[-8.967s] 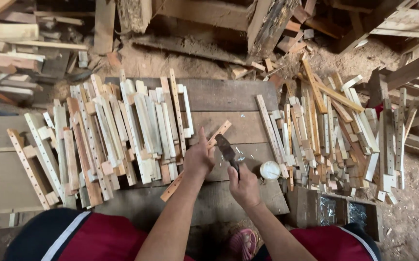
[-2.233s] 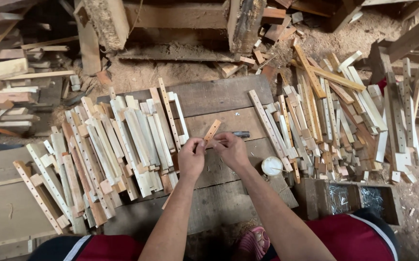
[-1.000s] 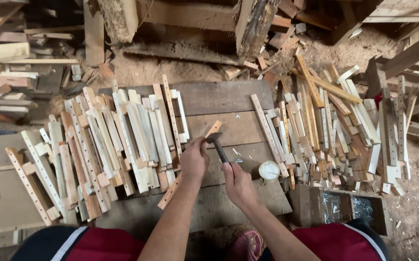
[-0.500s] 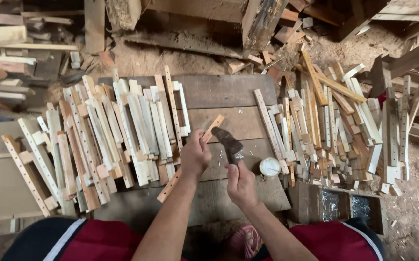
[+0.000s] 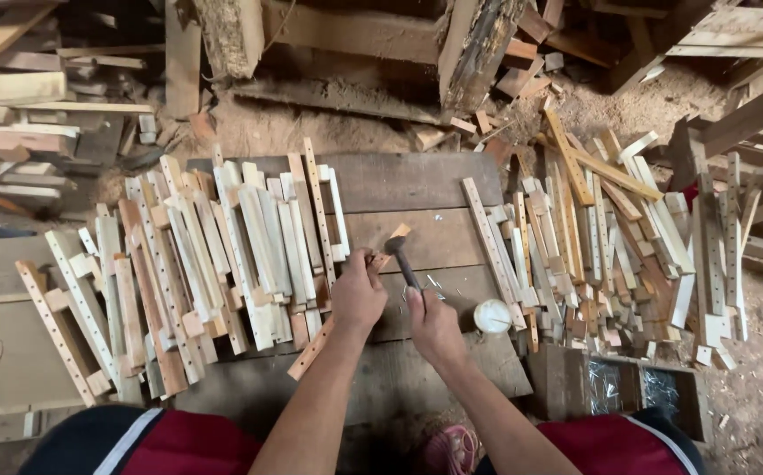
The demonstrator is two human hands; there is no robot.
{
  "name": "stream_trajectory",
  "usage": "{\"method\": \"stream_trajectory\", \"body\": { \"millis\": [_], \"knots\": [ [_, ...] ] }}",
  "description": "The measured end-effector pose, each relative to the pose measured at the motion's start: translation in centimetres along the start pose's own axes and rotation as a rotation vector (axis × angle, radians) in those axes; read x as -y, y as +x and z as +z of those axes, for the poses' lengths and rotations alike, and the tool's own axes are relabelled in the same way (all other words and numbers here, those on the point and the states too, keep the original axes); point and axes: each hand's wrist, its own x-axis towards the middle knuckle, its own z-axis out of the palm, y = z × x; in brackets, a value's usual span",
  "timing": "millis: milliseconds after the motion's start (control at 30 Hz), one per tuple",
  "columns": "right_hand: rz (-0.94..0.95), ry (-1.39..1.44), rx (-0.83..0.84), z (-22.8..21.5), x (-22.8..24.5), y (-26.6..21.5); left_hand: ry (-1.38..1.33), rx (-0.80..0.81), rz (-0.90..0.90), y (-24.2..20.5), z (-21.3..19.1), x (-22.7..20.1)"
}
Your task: Assemble wooden frames by applying glue to slats and hammering them into place.
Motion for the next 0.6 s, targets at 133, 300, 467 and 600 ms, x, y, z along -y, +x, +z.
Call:
{"method": "stream_trajectory", "body": {
  "millis": [133,300,467,600],
  "knots": [
    [-0.055,0.102,-0.134,0.8,-1.6,-1.6,0.037,0.020,-0.028,-0.1,0.5,0.2],
    [-0.086,-0.025,-0.060,3.1,-3.6,0.9,0.063,0.037,0.007,-0.1,-0.1,0.0],
    [-0.063,-0.076,-0.066,2.2,-1.6,-1.2,-0.006,-0.005,0.037,-0.7,-0.8,-0.4],
    [-0.106,-0.152,-0.101,3.4,-3.9,0.3,-0.016,0.038,0.056,-0.5,-1.1,-0.3]
  ]
}}
